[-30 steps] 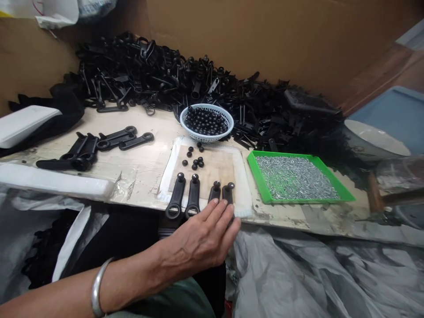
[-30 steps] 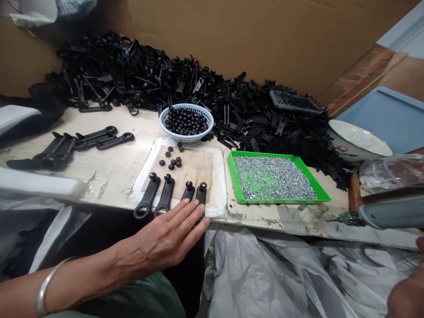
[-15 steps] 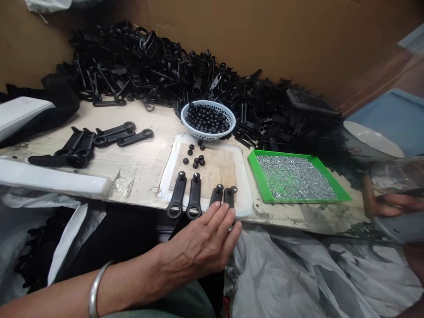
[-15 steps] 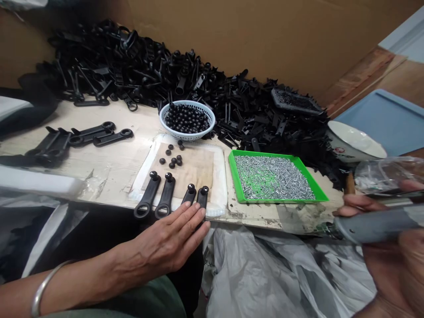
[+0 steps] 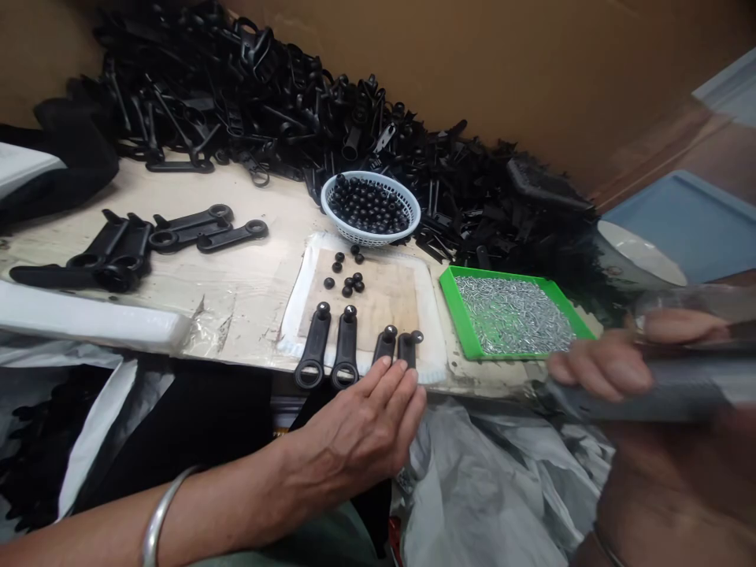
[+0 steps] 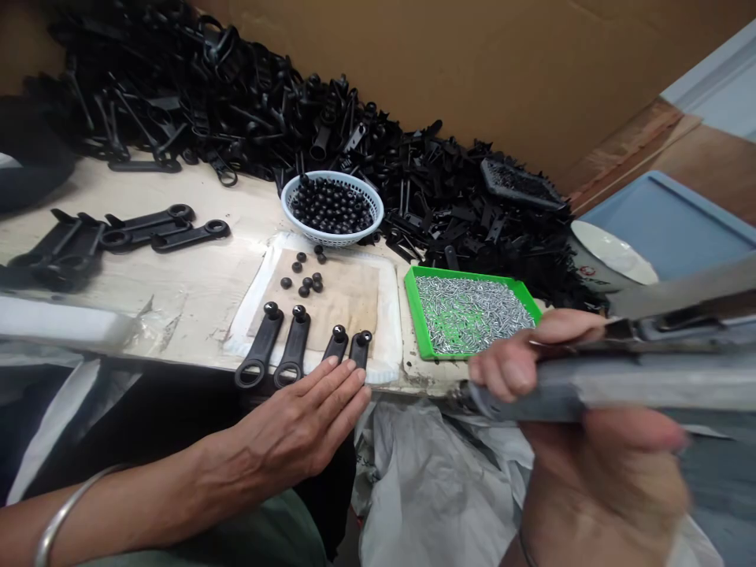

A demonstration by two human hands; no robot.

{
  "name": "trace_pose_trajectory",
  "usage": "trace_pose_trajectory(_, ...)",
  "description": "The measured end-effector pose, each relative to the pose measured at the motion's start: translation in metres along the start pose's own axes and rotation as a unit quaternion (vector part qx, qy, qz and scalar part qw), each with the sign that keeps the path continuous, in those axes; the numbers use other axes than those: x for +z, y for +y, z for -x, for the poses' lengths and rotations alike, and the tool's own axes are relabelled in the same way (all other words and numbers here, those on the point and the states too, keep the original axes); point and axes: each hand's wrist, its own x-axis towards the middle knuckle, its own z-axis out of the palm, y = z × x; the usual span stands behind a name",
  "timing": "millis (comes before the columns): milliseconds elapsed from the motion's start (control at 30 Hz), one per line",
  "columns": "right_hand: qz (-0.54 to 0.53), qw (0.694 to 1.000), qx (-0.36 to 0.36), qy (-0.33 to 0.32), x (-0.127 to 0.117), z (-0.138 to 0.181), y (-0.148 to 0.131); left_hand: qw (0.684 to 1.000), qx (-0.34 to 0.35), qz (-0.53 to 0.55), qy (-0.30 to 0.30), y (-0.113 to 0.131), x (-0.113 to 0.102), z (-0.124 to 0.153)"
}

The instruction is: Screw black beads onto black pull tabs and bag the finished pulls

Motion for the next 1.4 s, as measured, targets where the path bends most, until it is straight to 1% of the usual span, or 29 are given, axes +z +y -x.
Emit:
trace_pose_trajectory(33,-0.003,0.999,0.02,-0.031,0.015,-0.001,0.0,1.0,0.002,-0.002,0.001,0.0,0.0,0.0)
trace_pose_trajectory(67,-0.009,0.999,0.016,-0.036,0.03,-0.001,0.002,1.0,0.004,-0.004,0.004,0.0,0.001,0.0)
trace_pose_trajectory(200,-0.033,0.996,-0.065,0.055,0.082,-0.002,0.012,1.0,0.004,-0.004,0.006,0.0,0.002,0.0)
trace_pose_trajectory(267,-0.041,0.992,-0.084,0.087,0.099,-0.002,0.018,1.0,0.0,0.0,0.005,0.001,0.003,0.0)
trace_pose_trajectory(333,-0.047,0.989,-0.097,0.106,0.109,-0.003,0.023,1.0,-0.002,-0.001,0.008,0.001,0.003,0.0)
trace_pose_trajectory(433,-0.052,0.988,-0.106,0.103,0.115,-0.004,0.026,1.0,-0.005,-0.005,0.013,0.002,0.004,0.001)
trace_pose_trajectory(567,-0.04,0.985,-0.112,0.121,0.115,-0.006,0.025,1.0,-0.007,-0.001,0.018,0.002,0.005,0.001)
trace_pose_trajectory(667,-0.046,0.986,-0.107,0.119,0.116,-0.007,0.026,1.0,-0.005,-0.001,0.019,0.003,0.008,0.001)
trace_pose_trajectory(867,-0.025,0.982,-0.101,0.157,0.12,-0.009,0.032,1.0,-0.013,0.003,0.025,0.002,0.007,0.001)
trace_pose_trajectory(933,-0.026,0.982,-0.099,0.16,0.12,-0.01,0.033,1.0,-0.013,0.004,0.024,0.001,0.006,0.001)
trace_pose_trajectory(1067,-0.036,0.984,-0.098,0.143,0.119,-0.01,0.033,1.0,-0.022,0.011,0.011,0.0,0.003,0.0)
trace_pose_trajectory(1167,-0.032,0.985,-0.094,0.142,0.119,-0.011,0.033,1.0,-0.011,0.017,0.004,0.0,0.003,0.0)
trace_pose_trajectory(1400,-0.037,0.989,-0.085,0.117,0.121,-0.017,0.034,1.0,-0.004,0.011,0.016,0.002,0.005,0.001)
